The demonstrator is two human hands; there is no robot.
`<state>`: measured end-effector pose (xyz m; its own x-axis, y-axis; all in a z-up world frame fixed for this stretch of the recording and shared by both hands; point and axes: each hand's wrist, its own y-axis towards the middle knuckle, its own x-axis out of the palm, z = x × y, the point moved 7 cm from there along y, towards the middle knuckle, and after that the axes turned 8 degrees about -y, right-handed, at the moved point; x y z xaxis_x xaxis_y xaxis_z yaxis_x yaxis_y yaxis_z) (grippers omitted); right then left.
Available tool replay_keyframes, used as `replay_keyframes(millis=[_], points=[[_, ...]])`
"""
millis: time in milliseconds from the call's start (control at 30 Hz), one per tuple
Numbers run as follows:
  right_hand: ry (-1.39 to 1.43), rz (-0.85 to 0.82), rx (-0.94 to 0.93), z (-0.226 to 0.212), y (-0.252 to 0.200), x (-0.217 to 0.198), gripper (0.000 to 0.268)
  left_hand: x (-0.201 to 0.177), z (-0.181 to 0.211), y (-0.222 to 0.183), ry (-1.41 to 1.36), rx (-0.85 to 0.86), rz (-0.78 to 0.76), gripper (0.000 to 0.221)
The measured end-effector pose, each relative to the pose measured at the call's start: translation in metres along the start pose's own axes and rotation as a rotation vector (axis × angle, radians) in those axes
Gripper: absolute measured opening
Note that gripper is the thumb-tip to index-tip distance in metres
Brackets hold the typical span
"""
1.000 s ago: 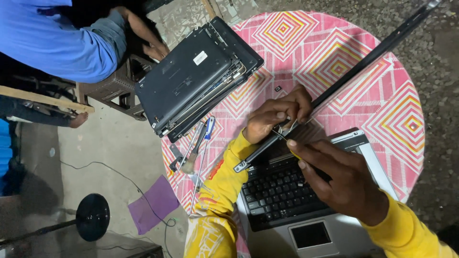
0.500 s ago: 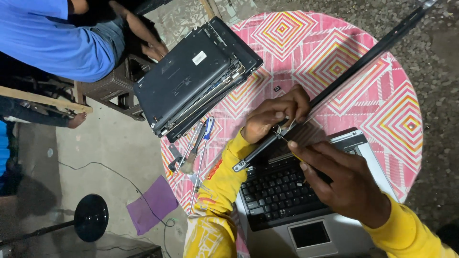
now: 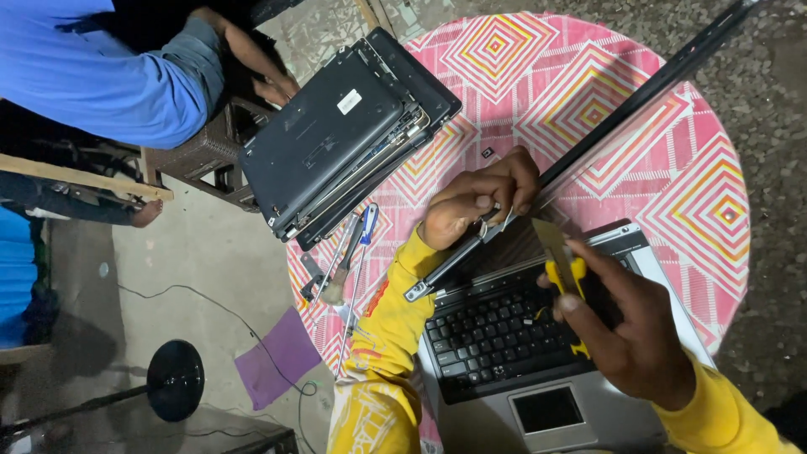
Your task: The person is using a utility knife to carefully pry the plastic bezel away from the screen of a laptop as part of a disassembly or repair process.
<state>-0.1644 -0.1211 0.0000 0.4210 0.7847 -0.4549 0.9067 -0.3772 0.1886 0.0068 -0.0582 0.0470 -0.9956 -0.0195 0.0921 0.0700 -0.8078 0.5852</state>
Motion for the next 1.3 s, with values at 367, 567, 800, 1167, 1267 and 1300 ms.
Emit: replay_keyframes(millis=[367, 567, 800, 1167, 1267, 1300], points=[[0.506, -0.019, 0.283, 0.037, 0.013, 0.005, 0.029, -0.007, 0.013, -0.004, 0.068, -0.082, -0.003, 0.030], [-0.160, 0.302, -0.149, 0.002, 0.067, -0.042, 0.062, 0.013, 0.028, 0.001, 0.269, -0.119, -0.127, 0.036], [-0.275, 0.188, -0.098, 0.007, 0.087, -0.041, 0.046, 0.025, 0.043, 0.004, 0.419, -0.117, -0.164, 0.038], [-0.308, 0.145, -0.159, 0.010, 0.100, -0.028, 0.047, 0.016, 0.047, 0.012, 1.297, -0.651, -0.265, 0.068], [-0.274, 0.150, -0.214, -0.001, 0.104, -0.029, 0.044, 0.009, 0.028, 0.019, 1.399, -0.627, -0.325, 0.067], [-0.258, 0.147, -0.222, -0.002, 0.106, -0.030, 0.046, 0.001, 0.019, 0.019, 1.283, -0.715, -0.336, 0.042]])
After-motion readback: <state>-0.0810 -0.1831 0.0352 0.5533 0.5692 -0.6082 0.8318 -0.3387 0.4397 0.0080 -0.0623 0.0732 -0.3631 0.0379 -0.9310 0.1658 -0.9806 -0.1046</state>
